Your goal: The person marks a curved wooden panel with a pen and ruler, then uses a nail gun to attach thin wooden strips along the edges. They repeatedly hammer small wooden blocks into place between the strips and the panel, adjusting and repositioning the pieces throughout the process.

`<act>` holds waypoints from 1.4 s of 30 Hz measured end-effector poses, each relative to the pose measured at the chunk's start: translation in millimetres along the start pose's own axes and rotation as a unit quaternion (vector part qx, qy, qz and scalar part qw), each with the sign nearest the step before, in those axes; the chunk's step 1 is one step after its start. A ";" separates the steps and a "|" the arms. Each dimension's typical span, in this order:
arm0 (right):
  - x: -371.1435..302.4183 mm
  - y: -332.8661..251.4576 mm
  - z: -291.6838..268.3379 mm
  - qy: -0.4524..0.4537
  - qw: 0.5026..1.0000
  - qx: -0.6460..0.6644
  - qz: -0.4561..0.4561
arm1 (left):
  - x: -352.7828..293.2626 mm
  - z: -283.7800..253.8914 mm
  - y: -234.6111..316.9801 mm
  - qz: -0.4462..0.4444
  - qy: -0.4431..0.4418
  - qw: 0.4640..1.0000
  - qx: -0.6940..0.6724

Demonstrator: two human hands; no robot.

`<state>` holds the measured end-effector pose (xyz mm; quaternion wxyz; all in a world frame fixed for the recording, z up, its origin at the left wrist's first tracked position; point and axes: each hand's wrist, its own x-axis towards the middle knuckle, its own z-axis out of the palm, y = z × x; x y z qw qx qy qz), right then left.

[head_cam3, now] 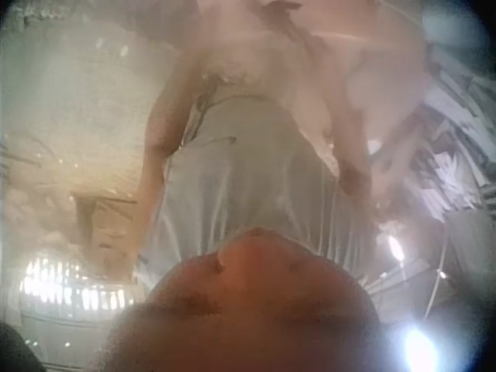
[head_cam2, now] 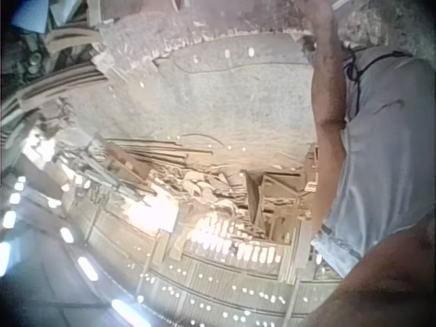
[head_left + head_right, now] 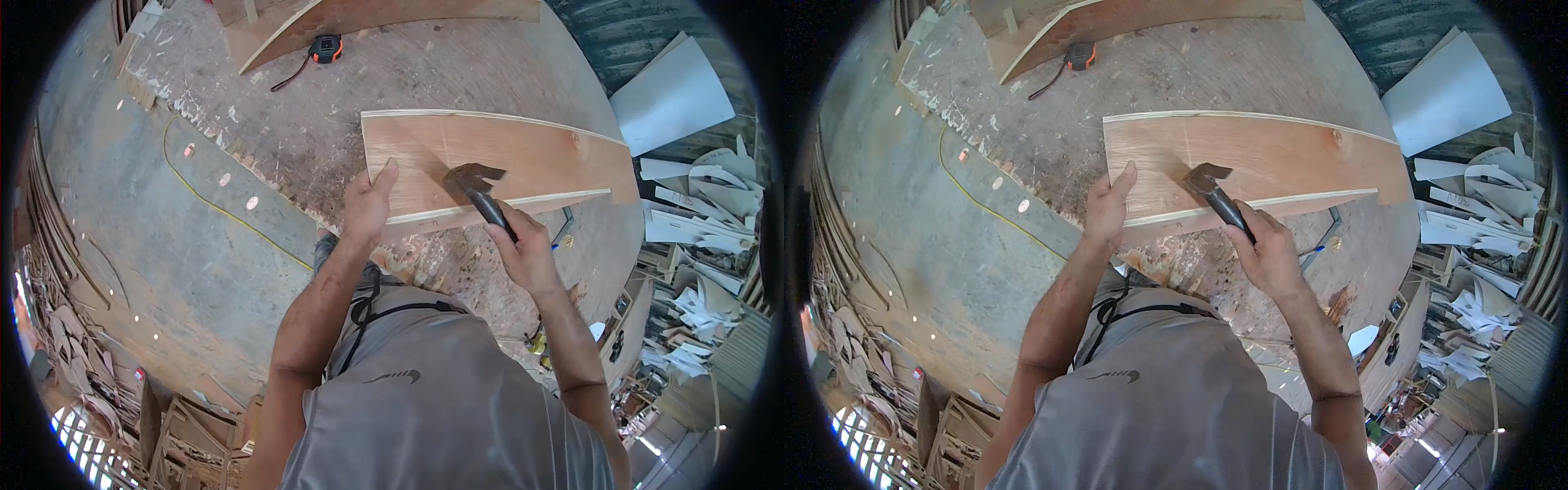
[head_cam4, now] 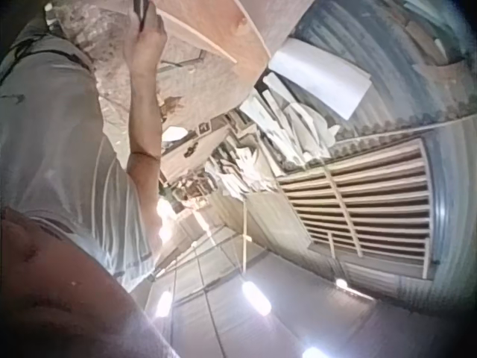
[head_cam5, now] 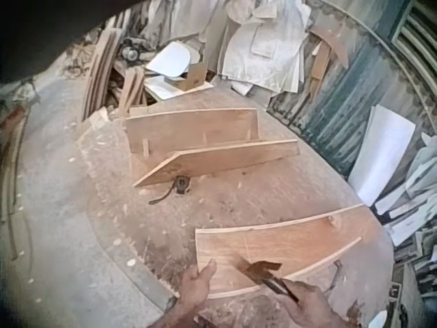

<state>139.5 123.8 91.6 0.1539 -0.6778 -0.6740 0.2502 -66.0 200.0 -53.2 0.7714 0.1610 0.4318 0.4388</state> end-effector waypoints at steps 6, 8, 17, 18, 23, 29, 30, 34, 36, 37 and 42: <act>-22.3 1.7 2.0 0.066 0.985 0.070 -0.144 | 4.2 -5.6 -5.2 0.007 -0.001 1.000 -0.007; -21.3 10.7 7.1 0.030 0.992 0.058 -0.107 | 1.9 -1.2 -1.3 -0.004 0.004 1.000 0.004; -13.0 1.4 3.2 0.003 0.979 0.191 0.077 | -6.3 5.8 8.5 -0.011 0.024 1.000 -0.001; -17.1 -5.8 1.2 0.026 0.975 0.211 0.071 | -7.6 5.3 8.6 -0.015 0.020 1.000 -0.006; -17.0 2.0 8.3 0.023 0.998 0.053 -0.035 | -4.6 3.0 4.1 -0.017 0.032 0.999 0.023; -12.1 15.0 23.4 0.003 0.997 0.078 0.014 | -0.7 3.7 4.3 -0.035 0.042 0.998 0.027; -12.4 10.2 19.2 0.013 0.996 0.089 0.026 | 1.9 6.7 8.7 -0.035 0.045 0.998 0.025; -21.7 -2.0 2.9 0.104 0.987 0.091 -0.079 | 3.2 1.6 3.7 -0.022 0.049 0.998 0.014; -33.5 0.9 5.2 0.086 0.991 0.079 -0.062 | 1.9 5.0 5.8 -0.028 0.056 0.998 0.014; -34.0 9.7 13.3 0.080 0.992 0.061 -0.078 | 2.2 5.9 5.8 -0.032 0.048 0.998 0.007; -22.7 14.3 30.3 0.006 0.998 0.053 0.014 | -3.0 0.3 -3.8 -0.021 0.064 0.997 0.041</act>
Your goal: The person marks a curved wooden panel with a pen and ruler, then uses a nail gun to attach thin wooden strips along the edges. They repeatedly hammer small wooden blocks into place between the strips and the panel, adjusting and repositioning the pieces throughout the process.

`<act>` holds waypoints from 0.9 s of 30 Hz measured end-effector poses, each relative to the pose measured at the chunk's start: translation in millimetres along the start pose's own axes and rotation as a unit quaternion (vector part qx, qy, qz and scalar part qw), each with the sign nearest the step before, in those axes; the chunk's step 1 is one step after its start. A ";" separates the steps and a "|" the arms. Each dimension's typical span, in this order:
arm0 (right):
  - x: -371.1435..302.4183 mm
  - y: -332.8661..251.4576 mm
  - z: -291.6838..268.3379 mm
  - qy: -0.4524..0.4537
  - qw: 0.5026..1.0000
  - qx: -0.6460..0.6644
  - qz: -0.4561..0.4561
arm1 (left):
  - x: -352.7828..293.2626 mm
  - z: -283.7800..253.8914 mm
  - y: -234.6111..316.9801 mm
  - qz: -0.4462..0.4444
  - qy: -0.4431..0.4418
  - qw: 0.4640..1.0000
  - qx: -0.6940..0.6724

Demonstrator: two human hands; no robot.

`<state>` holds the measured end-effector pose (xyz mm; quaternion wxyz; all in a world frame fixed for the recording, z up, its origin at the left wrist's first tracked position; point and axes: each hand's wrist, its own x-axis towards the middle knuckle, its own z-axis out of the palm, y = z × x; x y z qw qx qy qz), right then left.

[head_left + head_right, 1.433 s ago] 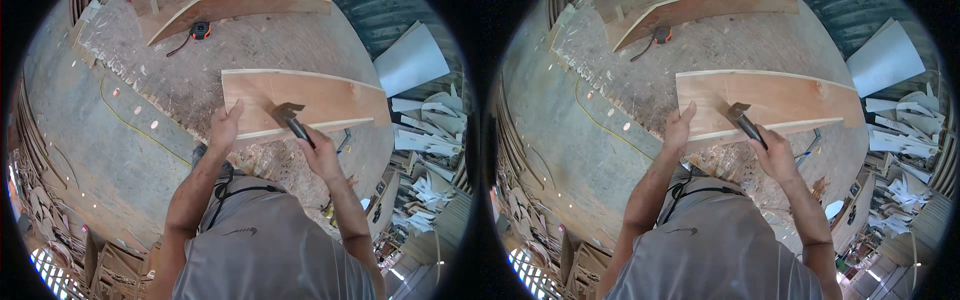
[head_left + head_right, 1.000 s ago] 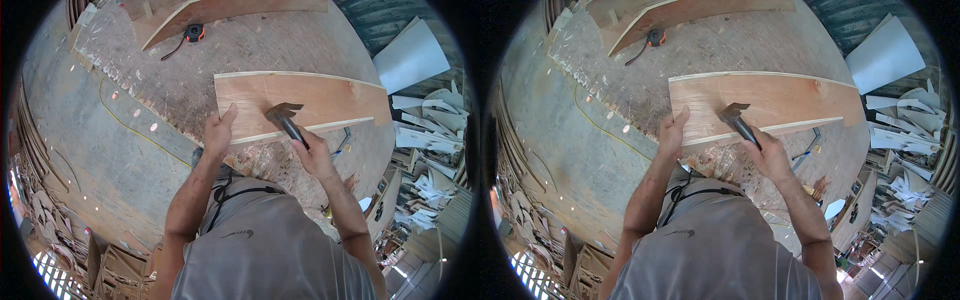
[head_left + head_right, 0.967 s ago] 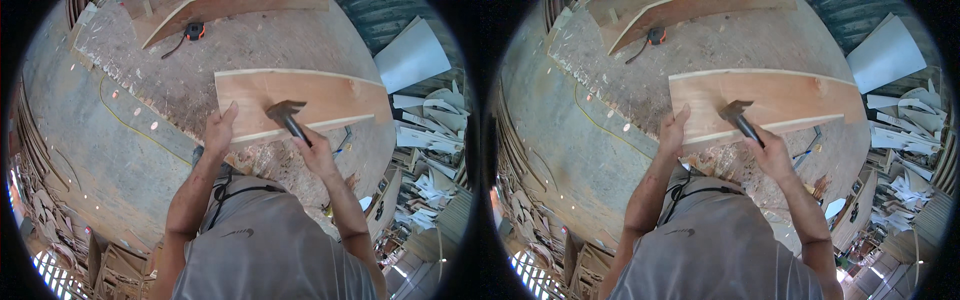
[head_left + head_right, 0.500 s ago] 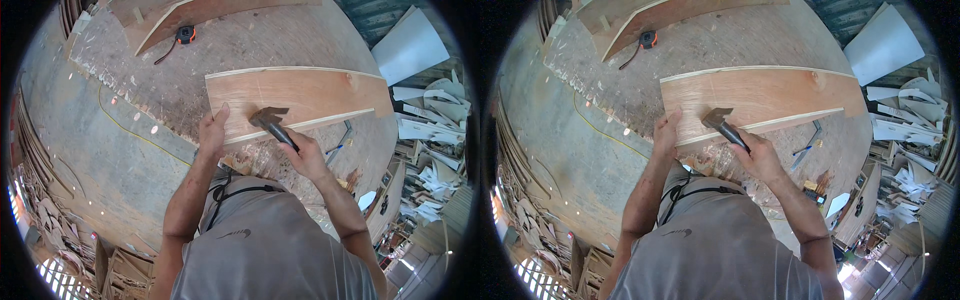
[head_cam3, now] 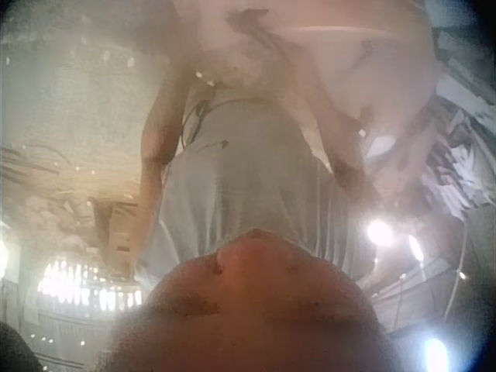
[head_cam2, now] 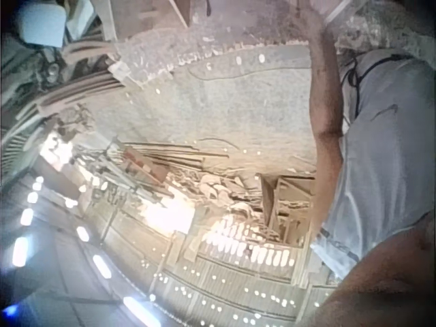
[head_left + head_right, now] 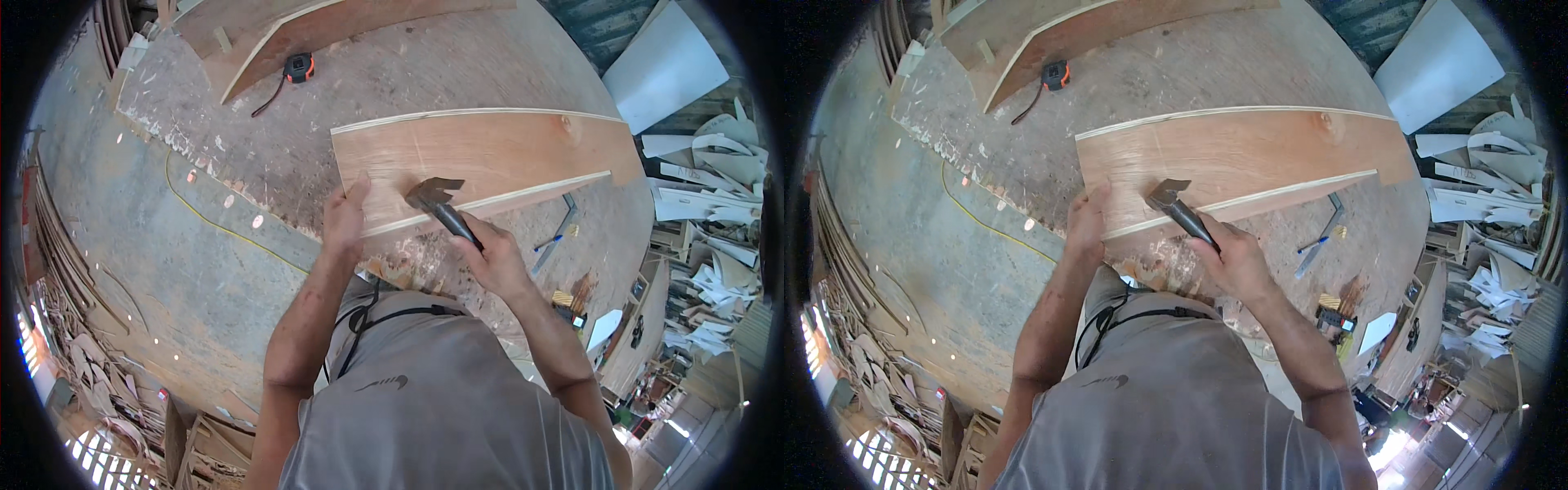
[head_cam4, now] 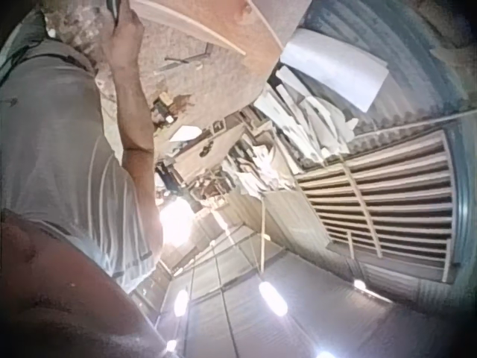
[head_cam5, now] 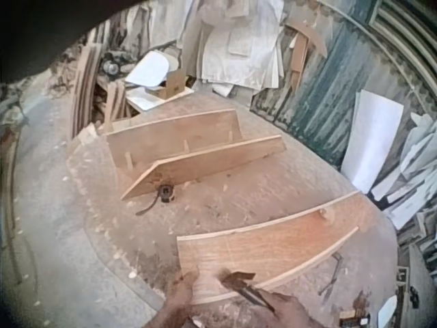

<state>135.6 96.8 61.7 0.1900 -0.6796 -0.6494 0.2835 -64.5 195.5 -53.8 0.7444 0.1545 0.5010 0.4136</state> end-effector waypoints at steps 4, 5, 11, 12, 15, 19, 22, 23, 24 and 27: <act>-6.1 -12.9 -15.1 0.075 0.995 0.026 -0.061 | 9.4 3.0 7.9 -0.013 -0.025 0.999 -0.029; -8.3 -11.1 -12.7 0.122 0.985 0.013 -0.121 | 7.6 3.7 10.0 -0.017 -0.023 0.999 -0.031; -19.3 2.9 9.4 0.053 0.997 0.050 0.002 | -0.5 -3.0 9.9 -0.019 -0.080 0.995 -0.054; -22.0 12.6 15.9 0.075 0.993 0.091 0.006 | -5.1 -5.9 8.7 -0.012 -0.088 0.993 -0.073; -55.7 33.6 20.8 0.171 0.964 0.177 0.096 | -28.2 -41.8 -27.4 0.197 -0.132 0.962 0.133; -103.5 61.3 21.2 0.251 0.903 0.262 0.229 | -25.7 -53.2 -59.1 0.212 -0.116 0.929 0.282; -131.6 76.1 21.7 0.296 0.872 0.289 0.264 | -37.6 -27.1 -37.8 0.247 -0.081 0.910 0.322; -142.8 77.2 22.4 0.305 0.866 0.288 0.274 | -43.1 -16.8 -33.3 0.261 -0.068 0.906 0.325; -150.6 79.8 23.1 0.314 0.860 0.288 0.282 | -47.9 -0.3 -28.4 0.257 -0.048 0.925 0.277; -170.0 79.4 21.5 0.343 0.849 0.311 0.257 | -57.0 29.9 -20.9 0.188 0.016 0.971 0.143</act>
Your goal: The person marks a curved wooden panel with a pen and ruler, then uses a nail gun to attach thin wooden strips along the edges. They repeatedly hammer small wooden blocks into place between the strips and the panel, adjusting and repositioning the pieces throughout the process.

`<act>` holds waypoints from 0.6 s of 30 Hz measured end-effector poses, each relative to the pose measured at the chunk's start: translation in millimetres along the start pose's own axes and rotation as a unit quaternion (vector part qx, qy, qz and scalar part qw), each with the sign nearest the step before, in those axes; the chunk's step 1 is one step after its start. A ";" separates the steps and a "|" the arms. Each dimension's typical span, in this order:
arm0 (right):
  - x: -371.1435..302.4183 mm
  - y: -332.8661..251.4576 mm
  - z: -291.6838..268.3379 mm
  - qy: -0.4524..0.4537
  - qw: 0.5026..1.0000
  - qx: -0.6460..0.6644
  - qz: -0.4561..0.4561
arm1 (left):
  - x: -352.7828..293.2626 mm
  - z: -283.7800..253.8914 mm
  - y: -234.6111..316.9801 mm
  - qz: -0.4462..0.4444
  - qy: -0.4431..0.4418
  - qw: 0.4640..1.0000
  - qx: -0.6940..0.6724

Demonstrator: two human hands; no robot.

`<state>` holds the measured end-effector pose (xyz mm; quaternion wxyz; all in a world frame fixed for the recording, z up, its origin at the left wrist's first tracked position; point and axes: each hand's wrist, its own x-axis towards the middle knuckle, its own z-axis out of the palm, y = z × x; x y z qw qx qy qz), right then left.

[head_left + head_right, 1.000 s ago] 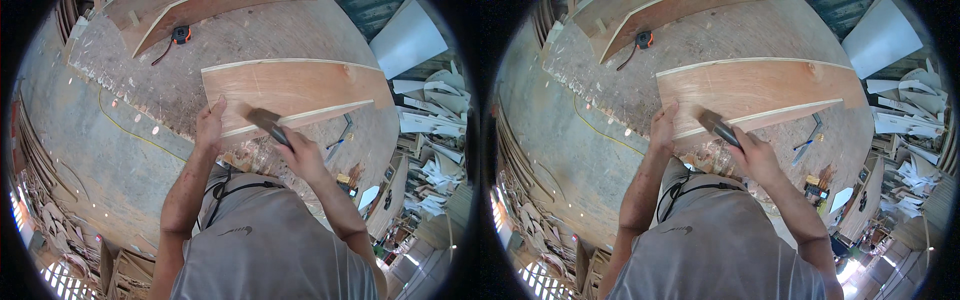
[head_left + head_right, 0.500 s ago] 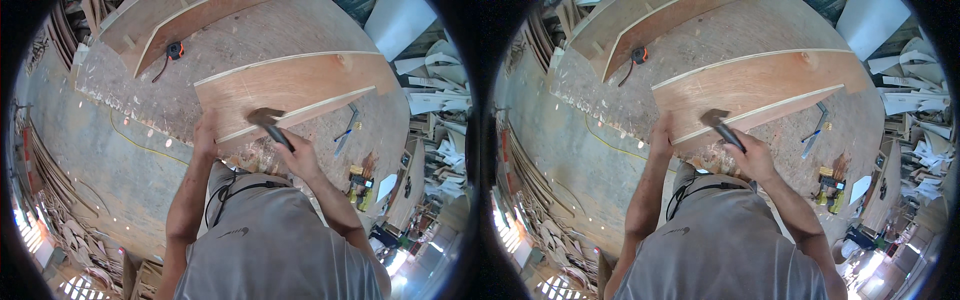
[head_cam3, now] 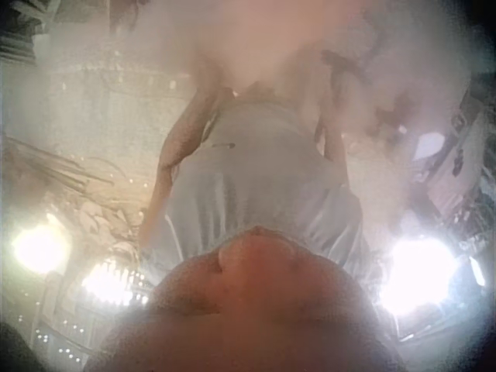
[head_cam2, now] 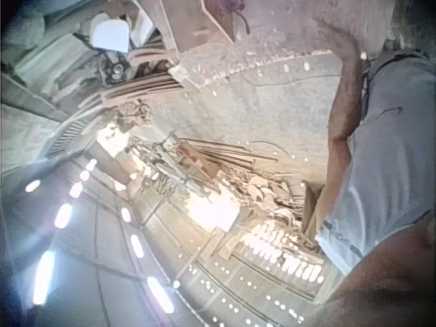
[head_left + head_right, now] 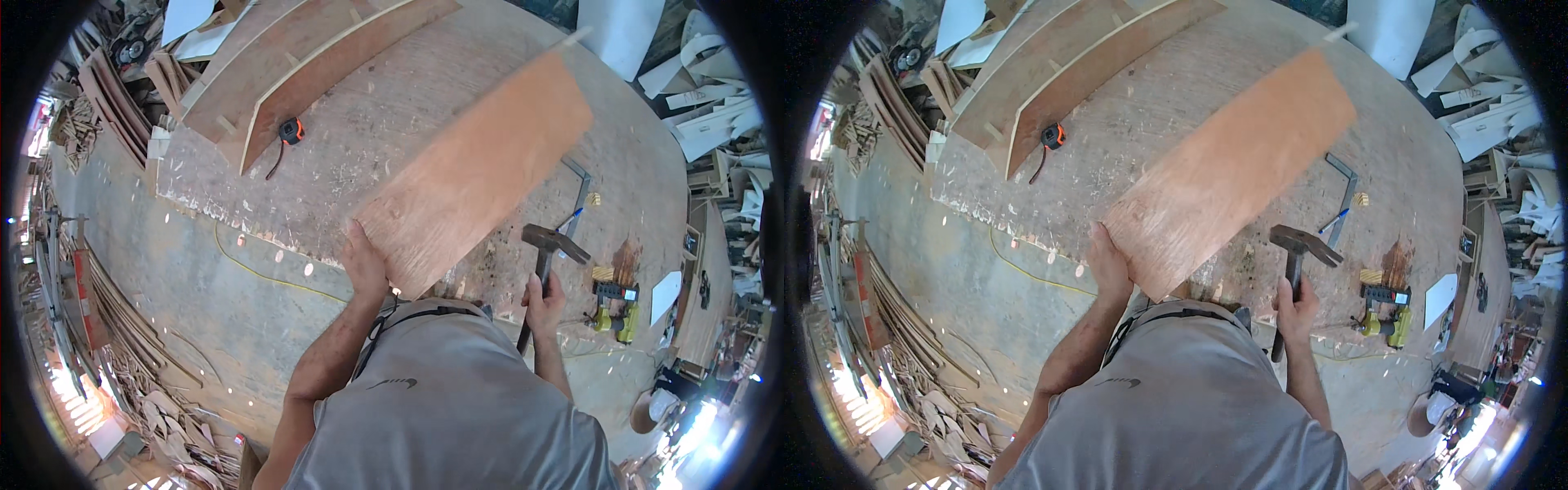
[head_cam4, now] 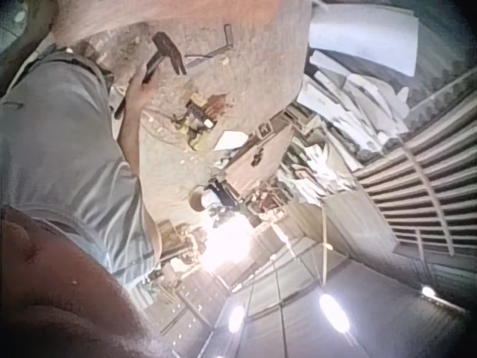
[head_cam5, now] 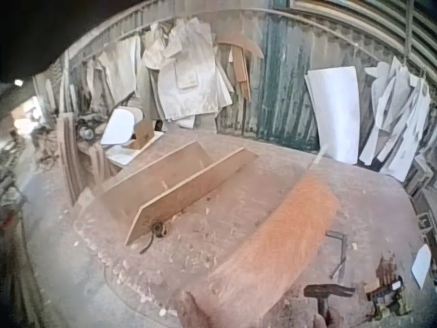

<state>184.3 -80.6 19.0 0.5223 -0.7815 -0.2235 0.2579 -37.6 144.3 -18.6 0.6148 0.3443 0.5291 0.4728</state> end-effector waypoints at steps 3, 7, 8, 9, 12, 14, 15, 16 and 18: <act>-0.4 -8.0 -9.0 -0.012 0.999 -0.037 -0.022 | 8.4 -4.2 -10.2 -0.120 0.044 0.991 -0.041; 10.2 -39.9 -1.0 -0.065 0.991 -0.114 -0.033 | 11.2 -7.8 -29.4 -0.125 0.051 0.988 -0.069; 15.2 -50.9 3.9 -0.096 0.988 -0.118 -0.036 | 12.3 -8.0 -32.8 -0.127 0.051 0.985 -0.103; 17.2 -60.8 9.0 -0.126 0.984 -0.124 -0.035 | 10.3 -11.2 -39.4 -0.121 0.035 0.986 -0.107; 30.4 -102.5 39.9 -0.211 0.963 -0.160 -0.049 | 16.4 -16.2 -51.8 -0.116 0.011 0.985 -0.127; 41.1 -128.7 64.3 -0.277 0.943 -0.176 -0.063 | 21.9 -15.2 -52.3 -0.159 0.023 0.977 -0.142; 46.5 -136.0 74.8 -0.293 0.933 -0.191 -0.082 | 19.4 -11.6 -46.4 -0.170 0.022 0.969 -0.179; 52.3 -142.3 85.8 -0.310 0.923 -0.206 -0.100 | 16.4 -5.9 -35.5 -0.182 0.022 0.959 -0.216; 58.4 -149.3 104.6 -0.336 0.910 -0.215 -0.115 | 13.6 -1.6 -24.0 -0.199 0.027 0.943 -0.265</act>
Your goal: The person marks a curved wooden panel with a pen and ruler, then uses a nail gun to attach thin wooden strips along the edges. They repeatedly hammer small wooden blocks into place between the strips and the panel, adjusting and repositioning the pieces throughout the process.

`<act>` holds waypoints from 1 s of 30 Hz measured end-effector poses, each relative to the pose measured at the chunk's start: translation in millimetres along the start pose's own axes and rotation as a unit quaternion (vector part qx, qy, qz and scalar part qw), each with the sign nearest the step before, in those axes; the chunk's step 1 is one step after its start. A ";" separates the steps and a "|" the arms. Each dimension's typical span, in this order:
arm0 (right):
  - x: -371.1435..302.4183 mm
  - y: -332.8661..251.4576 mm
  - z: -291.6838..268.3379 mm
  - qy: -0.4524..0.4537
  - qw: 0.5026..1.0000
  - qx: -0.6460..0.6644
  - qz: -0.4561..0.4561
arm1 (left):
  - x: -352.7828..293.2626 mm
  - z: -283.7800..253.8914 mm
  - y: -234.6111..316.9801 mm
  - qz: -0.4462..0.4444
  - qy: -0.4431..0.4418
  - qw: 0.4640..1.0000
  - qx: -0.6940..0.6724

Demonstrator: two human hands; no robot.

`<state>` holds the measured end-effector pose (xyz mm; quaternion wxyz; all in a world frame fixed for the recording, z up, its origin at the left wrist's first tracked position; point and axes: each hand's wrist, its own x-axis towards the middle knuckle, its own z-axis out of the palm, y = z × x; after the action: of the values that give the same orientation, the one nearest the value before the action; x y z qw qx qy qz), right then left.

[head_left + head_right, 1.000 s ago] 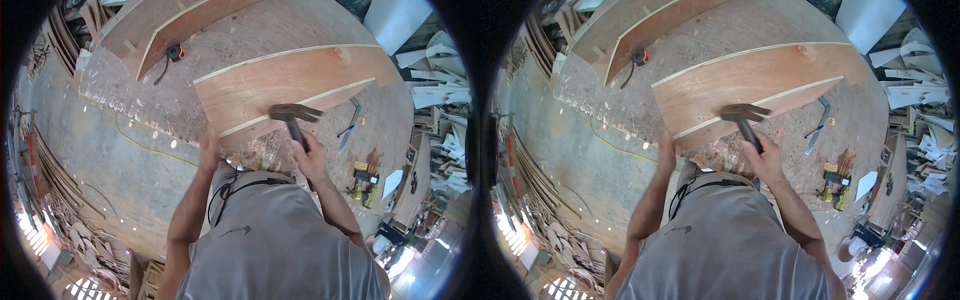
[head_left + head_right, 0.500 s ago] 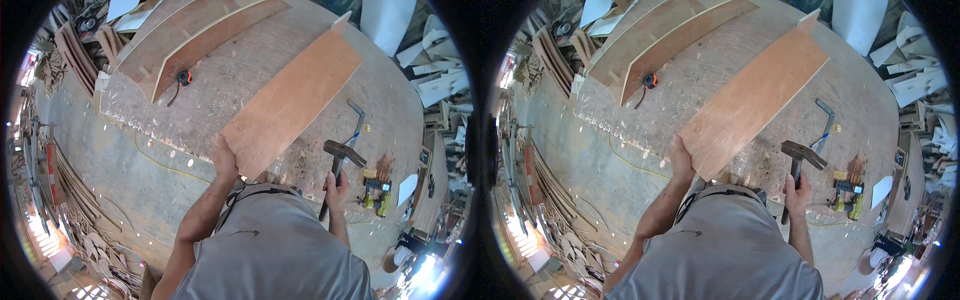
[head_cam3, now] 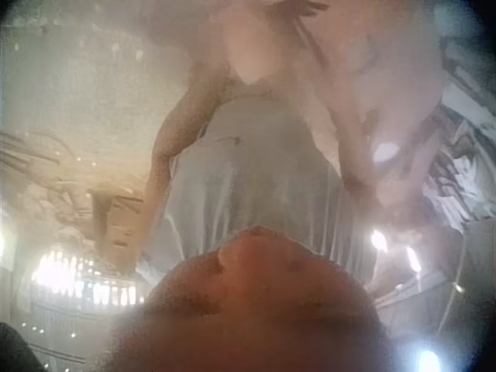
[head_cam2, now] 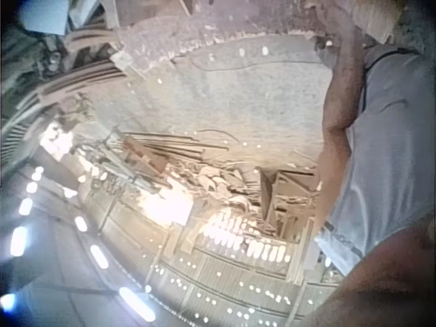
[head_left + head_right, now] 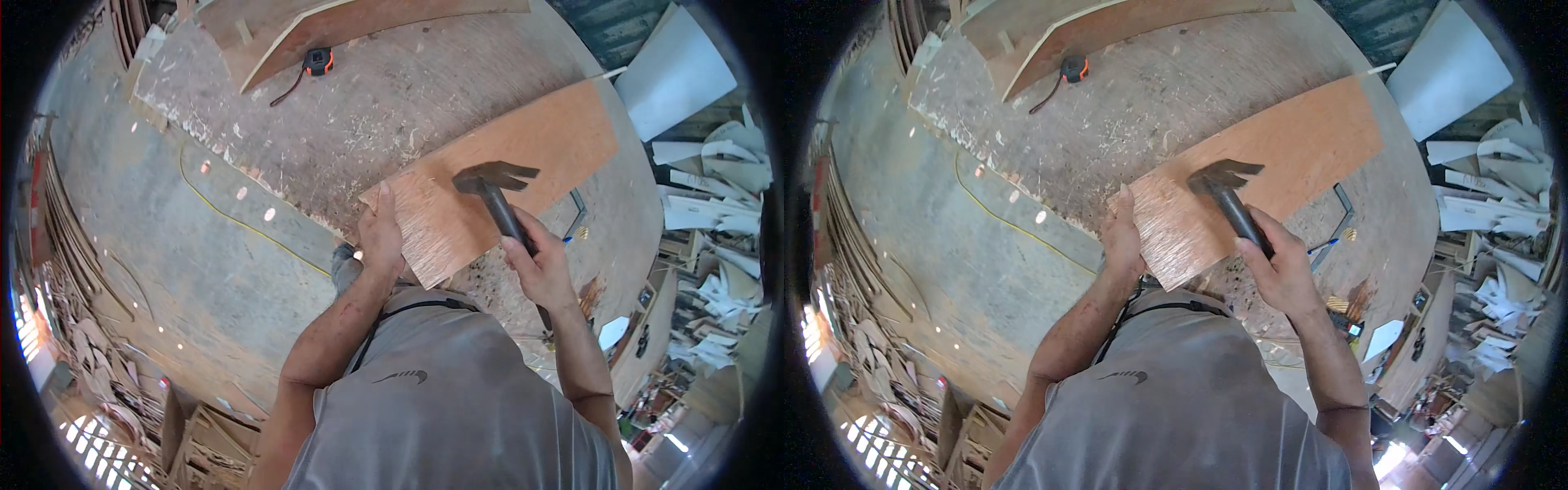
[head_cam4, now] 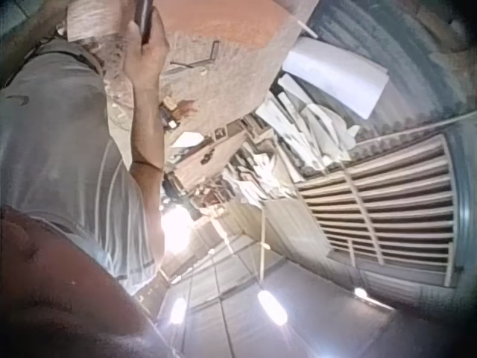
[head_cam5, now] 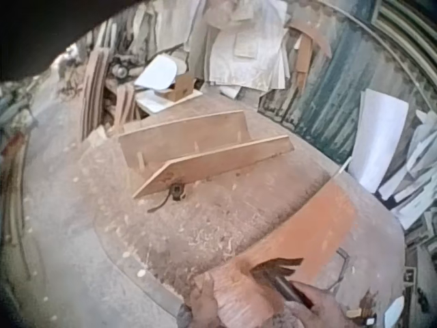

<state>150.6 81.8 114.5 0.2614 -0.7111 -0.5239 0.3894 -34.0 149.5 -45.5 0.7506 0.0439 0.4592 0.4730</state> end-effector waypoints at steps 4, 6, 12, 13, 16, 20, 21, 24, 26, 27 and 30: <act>18.3 -2.7 10.2 0.001 0.999 -0.045 -0.020 | -9.4 11.7 16.2 -0.034 0.006 0.998 -0.049; 11.4 2.7 19.6 0.015 1.000 0.004 -0.003 | -9.5 12.0 16.6 -0.040 0.011 0.998 -0.052; -1.4 2.6 40.0 0.053 0.997 -0.006 -0.048 | -2.0 3.6 3.3 -0.012 0.007 0.999 -0.044; 2.3 3.7 42.0 0.053 0.995 -0.049 -0.063 | -1.9 3.2 2.1 -0.013 0.005 0.999 -0.040; 25.7 6.0 49.2 0.029 0.982 -0.156 -0.101 | -4.5 3.0 3.6 0.004 -0.005 0.999 -0.034; 33.2 -3.0 49.5 0.011 0.998 -0.061 0.005 | -3.3 4.9 0.9 0.022 0.011 0.999 -0.022; 32.4 -2.6 47.2 0.026 0.998 -0.052 0.000 | -3.3 5.3 -0.4 0.018 0.004 0.999 -0.027; 25.3 -11.7 40.1 0.070 0.994 -0.059 -0.051 | -6.1 6.0 3.5 -0.001 -0.009 0.999 -0.036; 18.5 -17.8 36.0 0.080 0.989 -0.088 -0.087 | -11.9 9.9 12.9 -0.021 -0.010 0.999 -0.033; 20.0 -17.4 37.7 0.071 0.985 -0.123 -0.094 | -10.5 7.9 10.8 -0.012 -0.017 0.999 -0.037; 36.4 -12.9 44.1 0.032 0.977 -0.195 -0.075 | -4.7 2.0 0.6 0.007 -0.023 0.999 -0.038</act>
<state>112.5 118.8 89.6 0.1632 -0.7190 -0.6329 0.2362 -33.6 147.0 -41.0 0.7590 0.0293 0.4228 0.4943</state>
